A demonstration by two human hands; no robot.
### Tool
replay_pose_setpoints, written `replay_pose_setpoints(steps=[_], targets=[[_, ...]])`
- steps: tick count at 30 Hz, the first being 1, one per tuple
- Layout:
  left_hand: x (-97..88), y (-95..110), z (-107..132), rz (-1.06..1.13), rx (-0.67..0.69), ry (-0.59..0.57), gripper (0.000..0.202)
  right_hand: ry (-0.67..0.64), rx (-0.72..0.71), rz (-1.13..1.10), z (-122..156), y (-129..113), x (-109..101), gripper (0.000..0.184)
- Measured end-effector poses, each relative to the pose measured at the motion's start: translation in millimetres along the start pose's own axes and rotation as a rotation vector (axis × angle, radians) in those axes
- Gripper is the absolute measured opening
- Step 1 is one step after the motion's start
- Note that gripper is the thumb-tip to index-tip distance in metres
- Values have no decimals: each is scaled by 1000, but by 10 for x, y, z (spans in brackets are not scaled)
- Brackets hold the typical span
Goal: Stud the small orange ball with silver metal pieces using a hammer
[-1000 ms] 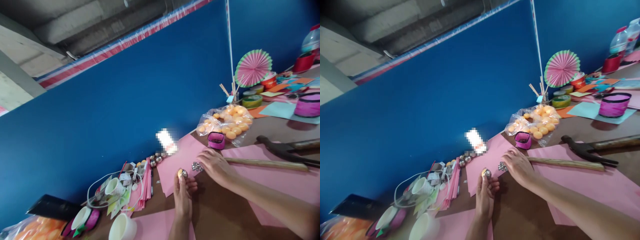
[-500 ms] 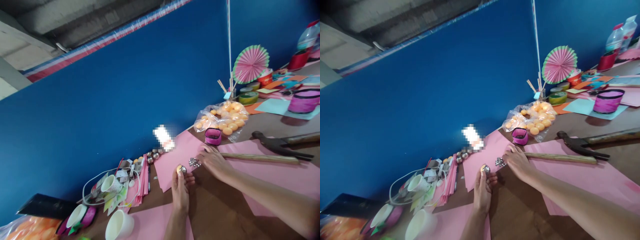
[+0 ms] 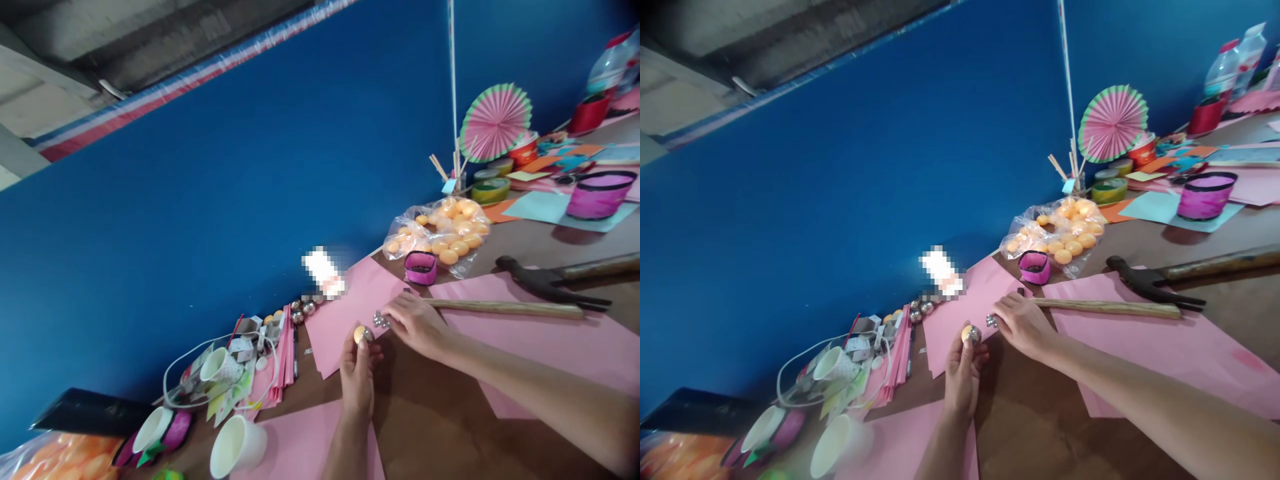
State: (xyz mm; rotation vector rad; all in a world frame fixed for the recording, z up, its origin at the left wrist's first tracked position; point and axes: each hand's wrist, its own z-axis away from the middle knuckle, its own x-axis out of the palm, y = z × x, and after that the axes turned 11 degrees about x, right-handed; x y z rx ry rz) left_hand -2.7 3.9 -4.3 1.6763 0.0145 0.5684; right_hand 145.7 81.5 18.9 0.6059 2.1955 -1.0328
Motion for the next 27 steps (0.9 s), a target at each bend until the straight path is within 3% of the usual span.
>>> replay_pose_setpoints(steps=[3,6,10,27], targets=[[7,41,25,-9,-1,-15,52,-27,87,-276,33,-66,41,10],[15,64,41,5,5,-31,60,-150,210,-520,46,-124,62,14],[17,36,17,39,-12,-3,53,-248,300,-699,29,-147,57,19],[8,14,-14,89,-52,16,46,-258,270,-685,48,-163,50,19]])
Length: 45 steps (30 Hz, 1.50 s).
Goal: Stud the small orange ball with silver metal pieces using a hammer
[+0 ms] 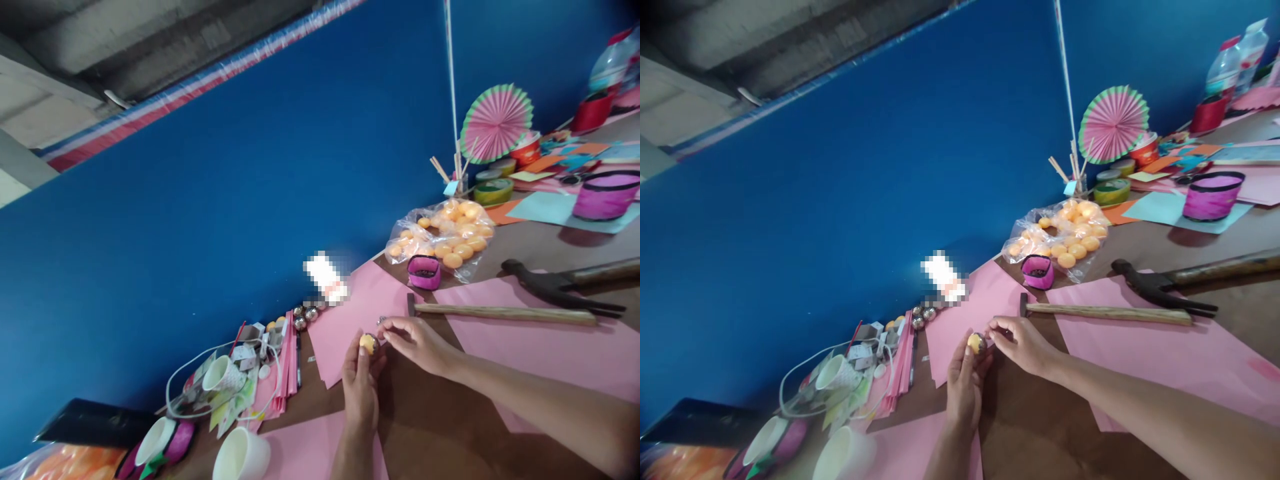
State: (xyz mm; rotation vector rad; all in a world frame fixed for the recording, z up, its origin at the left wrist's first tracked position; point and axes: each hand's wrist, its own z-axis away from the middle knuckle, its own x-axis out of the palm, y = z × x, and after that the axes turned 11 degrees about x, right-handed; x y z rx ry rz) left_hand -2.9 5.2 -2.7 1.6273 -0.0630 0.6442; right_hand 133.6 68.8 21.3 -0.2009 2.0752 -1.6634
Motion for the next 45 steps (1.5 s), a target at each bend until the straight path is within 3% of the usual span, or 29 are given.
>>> replay_pose_setpoints(steps=[15,25,40,45], targets=[[19,17,-5,-11,63,-34,34,-29,120,-147,-55,126,58,13],[20,-7,-15,-69,51,10,52,-7,107,-149,-36,37,30,16],[-37,-62,-8,-122,120,-19,39,1,174,-203,-23,1,56,14],[-53,-66,-17,-157,134,-85,39,0,193,-209,-16,22,60,15]])
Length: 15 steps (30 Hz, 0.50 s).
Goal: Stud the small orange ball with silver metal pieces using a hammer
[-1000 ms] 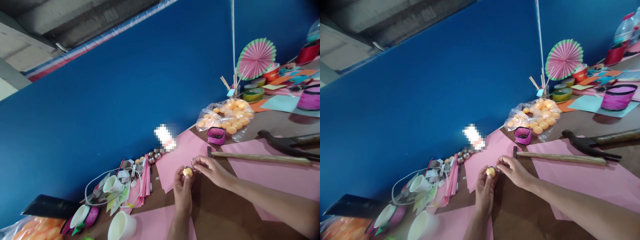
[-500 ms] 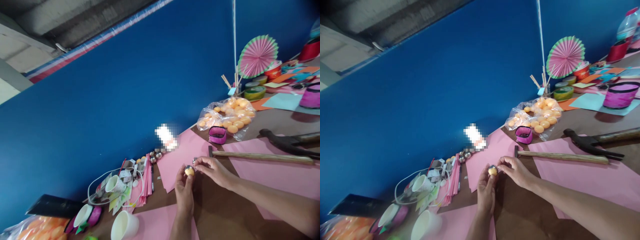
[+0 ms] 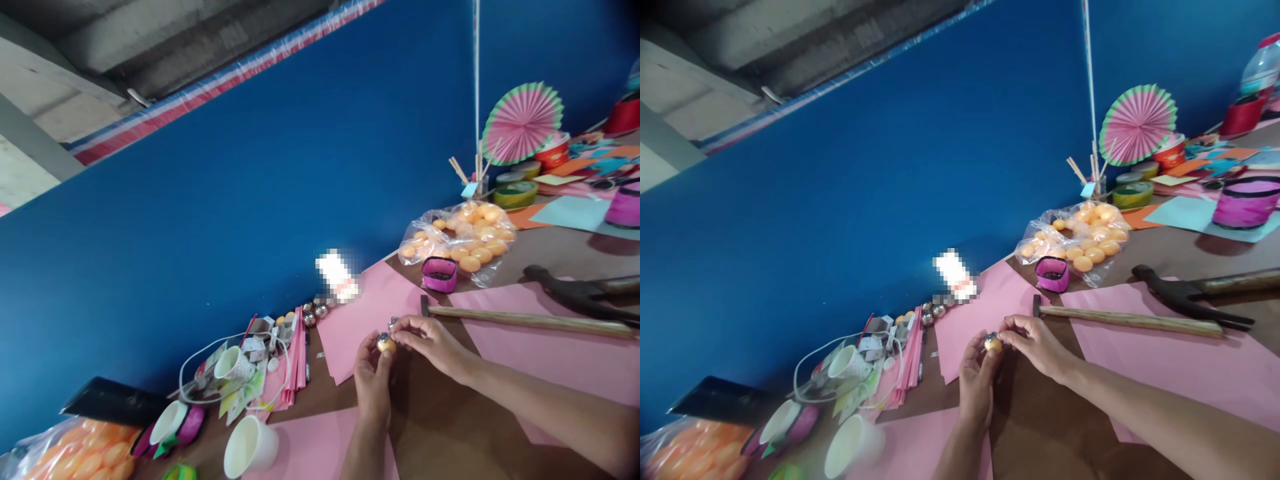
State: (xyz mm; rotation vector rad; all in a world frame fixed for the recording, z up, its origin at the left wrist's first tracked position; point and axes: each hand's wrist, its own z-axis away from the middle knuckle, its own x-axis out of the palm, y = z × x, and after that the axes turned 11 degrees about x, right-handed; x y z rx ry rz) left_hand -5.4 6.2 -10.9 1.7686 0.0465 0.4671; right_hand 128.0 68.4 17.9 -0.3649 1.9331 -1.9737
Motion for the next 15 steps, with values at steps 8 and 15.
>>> replay_pose_setpoints(steps=[8,15], targets=[[20,32,-7,-33,-24,68,51,-79,-45,-53,7,-2,8,14],[3,5,-7,-36,6,19,43,-63,18,-108,-17,145,15,22]])
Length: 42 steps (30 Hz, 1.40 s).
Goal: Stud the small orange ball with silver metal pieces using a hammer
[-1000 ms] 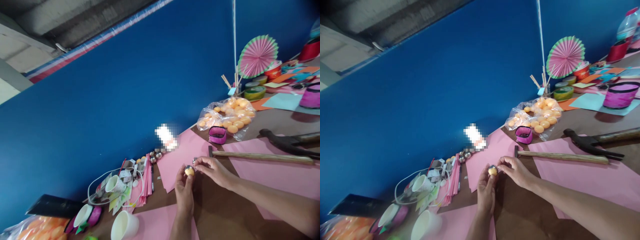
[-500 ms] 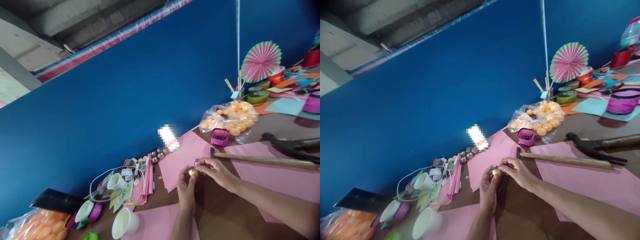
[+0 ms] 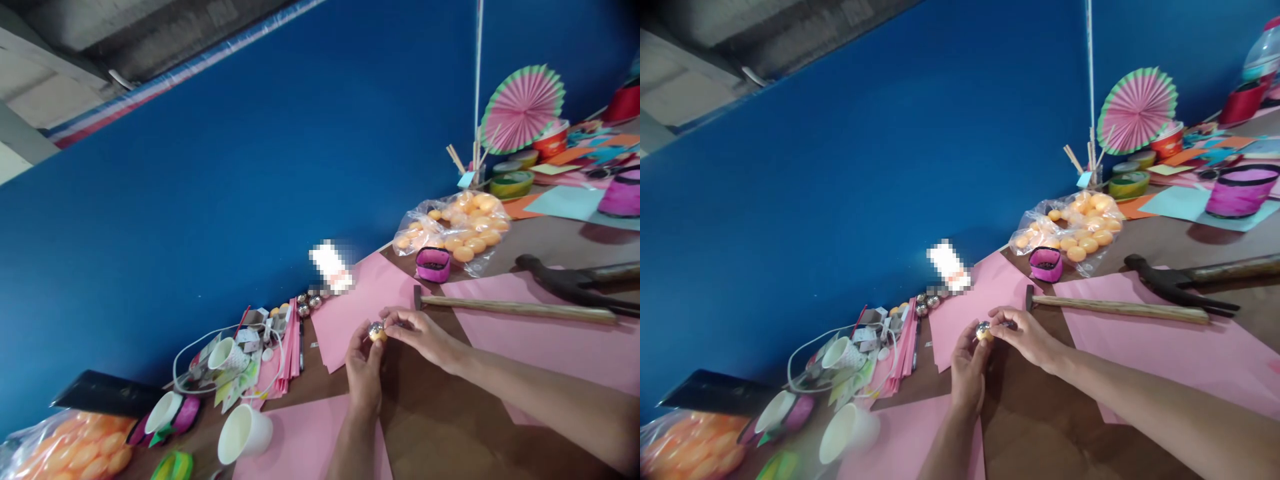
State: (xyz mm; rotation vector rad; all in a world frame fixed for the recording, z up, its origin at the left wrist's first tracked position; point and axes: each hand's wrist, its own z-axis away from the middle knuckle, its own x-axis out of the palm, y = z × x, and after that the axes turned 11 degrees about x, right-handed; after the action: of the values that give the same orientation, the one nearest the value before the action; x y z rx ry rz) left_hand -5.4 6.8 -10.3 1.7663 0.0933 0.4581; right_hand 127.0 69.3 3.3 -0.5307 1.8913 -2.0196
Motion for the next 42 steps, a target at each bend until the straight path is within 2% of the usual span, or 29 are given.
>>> replay_pose_setpoints(steps=[5,15,23,32,42], targets=[[15,11,4,31,-2,5,43,-52,41,-8,8,-12,-9,24],[38,37,5,2,11,14,43,-72,65,-88,7,9,15,25],[54,76,2,29,30,13,35,-52,74,-45,21,-21,16,24],[41,45,-9,0,51,8,35,-43,72,-9,3,-2,25,29],[65,65,-6,-19,46,26,37,-48,66,9,10,-19,20,27]])
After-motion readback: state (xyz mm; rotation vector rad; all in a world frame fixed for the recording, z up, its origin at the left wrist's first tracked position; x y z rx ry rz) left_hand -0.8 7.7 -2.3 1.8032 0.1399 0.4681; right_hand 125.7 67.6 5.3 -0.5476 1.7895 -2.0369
